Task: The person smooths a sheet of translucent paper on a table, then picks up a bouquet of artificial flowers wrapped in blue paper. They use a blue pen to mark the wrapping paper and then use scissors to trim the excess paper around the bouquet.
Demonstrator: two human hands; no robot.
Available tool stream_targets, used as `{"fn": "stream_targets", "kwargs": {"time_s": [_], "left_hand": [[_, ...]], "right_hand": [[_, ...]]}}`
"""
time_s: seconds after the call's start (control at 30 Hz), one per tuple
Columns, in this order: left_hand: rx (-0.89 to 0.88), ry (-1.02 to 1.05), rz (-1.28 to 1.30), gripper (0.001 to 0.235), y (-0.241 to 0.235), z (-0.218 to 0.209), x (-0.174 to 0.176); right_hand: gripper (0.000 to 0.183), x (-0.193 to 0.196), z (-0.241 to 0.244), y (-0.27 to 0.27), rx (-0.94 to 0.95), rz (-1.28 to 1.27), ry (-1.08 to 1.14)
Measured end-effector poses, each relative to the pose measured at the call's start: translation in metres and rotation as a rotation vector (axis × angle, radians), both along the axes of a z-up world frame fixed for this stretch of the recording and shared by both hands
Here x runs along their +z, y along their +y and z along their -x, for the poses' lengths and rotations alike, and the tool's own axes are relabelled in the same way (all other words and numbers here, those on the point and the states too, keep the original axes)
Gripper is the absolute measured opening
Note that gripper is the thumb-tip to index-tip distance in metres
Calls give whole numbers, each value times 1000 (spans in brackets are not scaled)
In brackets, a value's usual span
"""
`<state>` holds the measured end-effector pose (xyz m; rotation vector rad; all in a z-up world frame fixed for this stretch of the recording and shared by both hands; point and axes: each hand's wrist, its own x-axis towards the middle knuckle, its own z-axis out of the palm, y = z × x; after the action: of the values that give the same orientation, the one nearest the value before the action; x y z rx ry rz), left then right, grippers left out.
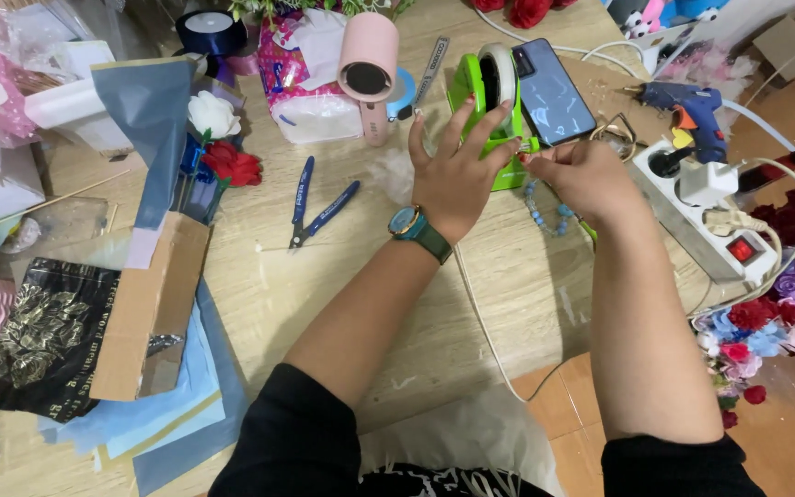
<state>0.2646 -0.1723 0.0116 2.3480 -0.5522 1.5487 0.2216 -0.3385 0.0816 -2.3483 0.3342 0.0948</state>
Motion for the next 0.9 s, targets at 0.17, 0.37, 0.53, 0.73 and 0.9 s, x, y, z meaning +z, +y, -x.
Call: {"fn": "stream_targets", "kwargs": {"time_s": [0.17, 0.37, 0.53, 0.73, 0.9], "left_hand": [[-14, 48, -75, 6, 5, 1, -2], [-69, 241, -172, 17, 12, 12, 9], [-45, 332, -226, 33, 32, 23, 25], [-353, 798, -263, 45, 136, 81, 63], [-125, 1197, -376, 56, 189, 146, 37]], "right_hand": [[25, 11, -12, 7, 46, 35, 78], [25, 30, -20, 23, 81, 189, 292], [28, 18, 17, -2, 146, 274, 29], [36, 32, 94, 9, 343, -55, -109], [55, 20, 134, 80, 627, -215, -155]]}}
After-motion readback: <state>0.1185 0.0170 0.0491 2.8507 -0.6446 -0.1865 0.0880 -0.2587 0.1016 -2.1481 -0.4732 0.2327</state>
